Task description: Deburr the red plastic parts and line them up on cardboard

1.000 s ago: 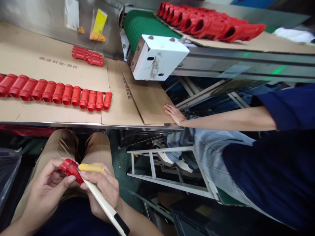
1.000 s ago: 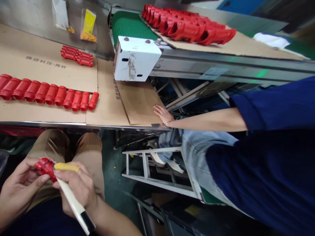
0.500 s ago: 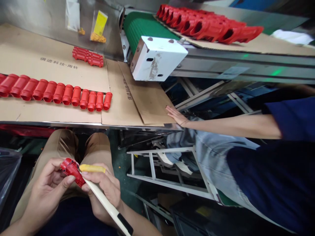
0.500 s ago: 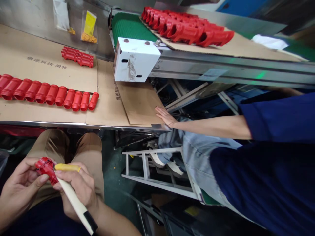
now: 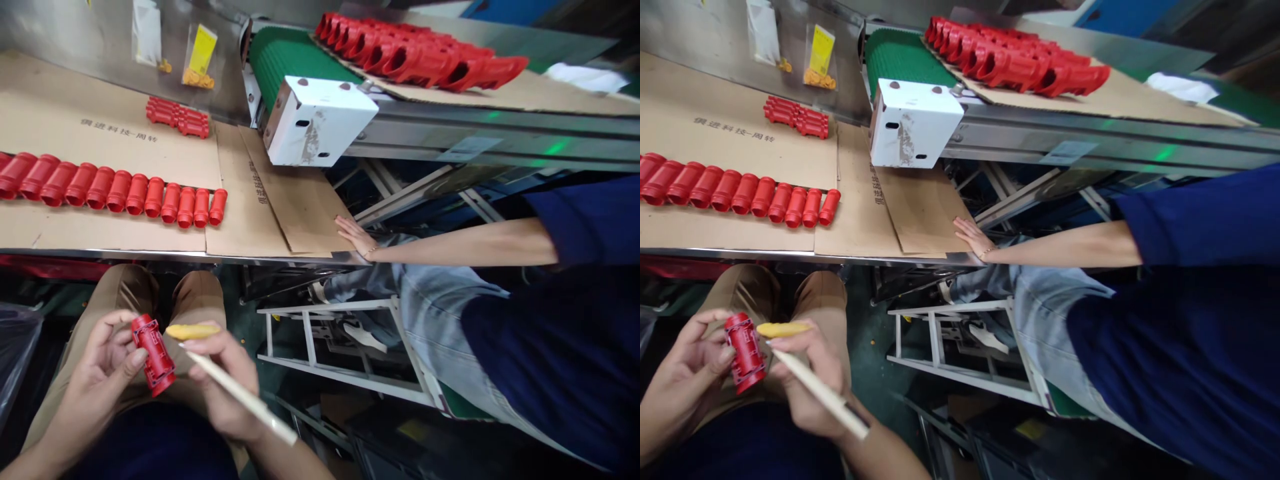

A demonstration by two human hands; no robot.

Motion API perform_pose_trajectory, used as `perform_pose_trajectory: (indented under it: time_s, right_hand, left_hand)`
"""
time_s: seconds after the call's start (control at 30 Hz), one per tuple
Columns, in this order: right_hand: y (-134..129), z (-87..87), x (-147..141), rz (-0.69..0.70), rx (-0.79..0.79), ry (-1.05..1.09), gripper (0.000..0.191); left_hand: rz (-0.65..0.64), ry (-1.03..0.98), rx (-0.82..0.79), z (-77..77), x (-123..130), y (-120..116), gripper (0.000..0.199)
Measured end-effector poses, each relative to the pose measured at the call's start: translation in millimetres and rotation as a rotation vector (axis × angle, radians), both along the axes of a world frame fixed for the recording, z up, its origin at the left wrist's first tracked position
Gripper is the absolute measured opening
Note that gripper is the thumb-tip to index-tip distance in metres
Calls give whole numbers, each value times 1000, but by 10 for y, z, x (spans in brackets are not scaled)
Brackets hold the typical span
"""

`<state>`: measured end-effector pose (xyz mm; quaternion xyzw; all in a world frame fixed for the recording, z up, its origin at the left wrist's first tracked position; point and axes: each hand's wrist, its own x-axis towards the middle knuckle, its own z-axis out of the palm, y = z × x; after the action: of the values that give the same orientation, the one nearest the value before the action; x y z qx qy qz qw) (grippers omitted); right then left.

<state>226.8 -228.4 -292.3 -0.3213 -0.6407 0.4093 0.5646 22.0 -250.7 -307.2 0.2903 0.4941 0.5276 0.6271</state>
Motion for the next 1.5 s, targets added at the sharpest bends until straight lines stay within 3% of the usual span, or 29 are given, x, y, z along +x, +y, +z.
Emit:
perform_pose_trajectory:
  time_s: [0.1, 0.27, 0.4, 0.47, 0.57, 0.6, 0.67, 0.73, 0.87, 1.07, 1.3, 1.5]
  right_hand:
    - [58, 60, 96, 15, -340, 299, 26]
    - [122, 84, 95, 51, -759, 11, 43]
    - [68, -10, -15, 208, -967, -10, 56]
    - [14, -24, -38, 158, -835, -67, 46]
    - [-49, 29, -9, -13, -293, -303, 16]
    - [-59, 55, 10, -53, -119, -351, 13]
    - [-65, 96, 47, -73, 77, -350, 28]
    - [-61, 107, 64, -46, 127, -288, 35]
    - [-43, 70, 30, -38, 188, -231, 28]
    - [-25, 35, -29, -39, 259, -239, 33]
    - [-73, 6, -59, -75, 228, -223, 28]
    - [-69, -27, -50, -50, 113, -225, 17]
  left_hand:
    - [4, -132, -228, 159, 41, 25, 49]
    - [-136, -209, -439, 301, 23, 46, 55]
    - [-123, -273, -346, 278, 8, 3, 76]
    - [-39, -128, -234, 267, 21, -17, 70]
    - [112, 68, -170, 242, 42, -8, 47]
    - [144, 62, -168, 227, 43, 4, 45]
    - [165, -8, -171, 186, 31, 34, 45]
    - [156, -54, -176, 141, 8, 56, 47]
    - [163, -64, -169, 89, -28, 64, 48]
    - [146, -24, -151, 130, -4, 46, 44]
    - [185, -3, -126, 204, 59, 22, 41]
    - [181, 13, -87, 131, 50, 1, 41]
